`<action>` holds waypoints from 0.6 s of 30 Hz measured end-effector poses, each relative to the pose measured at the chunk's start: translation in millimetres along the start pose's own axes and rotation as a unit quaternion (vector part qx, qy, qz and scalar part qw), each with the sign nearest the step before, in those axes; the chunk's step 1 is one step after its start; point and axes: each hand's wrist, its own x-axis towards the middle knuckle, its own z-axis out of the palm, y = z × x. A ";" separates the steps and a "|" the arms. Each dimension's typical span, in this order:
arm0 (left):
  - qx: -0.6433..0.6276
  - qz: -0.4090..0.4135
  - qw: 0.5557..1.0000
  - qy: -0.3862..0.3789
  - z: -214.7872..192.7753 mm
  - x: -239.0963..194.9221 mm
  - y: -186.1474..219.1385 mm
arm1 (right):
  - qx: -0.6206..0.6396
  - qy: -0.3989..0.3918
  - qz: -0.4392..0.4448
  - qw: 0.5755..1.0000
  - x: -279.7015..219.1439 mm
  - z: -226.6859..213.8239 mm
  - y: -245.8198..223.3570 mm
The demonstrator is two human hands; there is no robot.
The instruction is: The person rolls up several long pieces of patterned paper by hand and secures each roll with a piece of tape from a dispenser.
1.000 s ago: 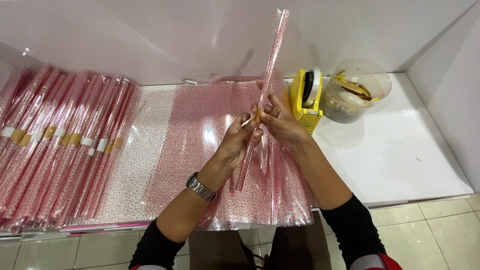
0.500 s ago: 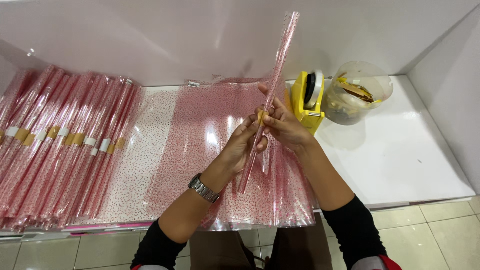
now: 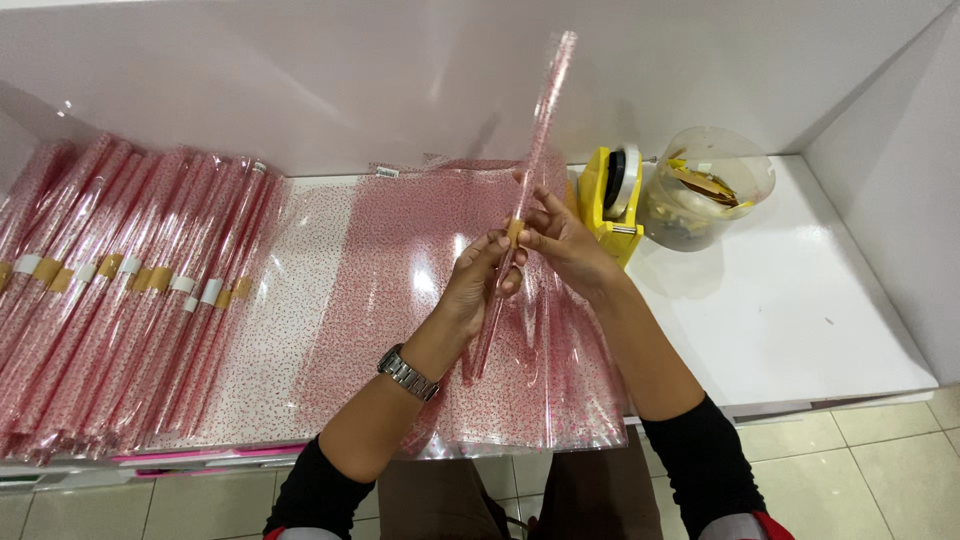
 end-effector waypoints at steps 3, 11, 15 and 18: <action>-0.002 0.020 0.999 0.026 -7.8 3.7 2.8 | -0.124 0.046 0.002 0.991 -13.0 -11.4 -45.0; 0.027 0.031 0.998 0.044 -12.7 7.3 -4.1 | -0.440 0.293 0.000 0.849 -53.5 -127.7 -24.6; 0.037 0.030 0.998 0.042 -3.5 3.8 0.6 | -0.327 0.353 0.107 0.870 -56.3 -99.0 -38.3; 0.045 0.032 0.998 0.040 -6.5 5.3 0.5 | -0.307 0.355 0.122 0.874 -48.2 -107.7 -31.9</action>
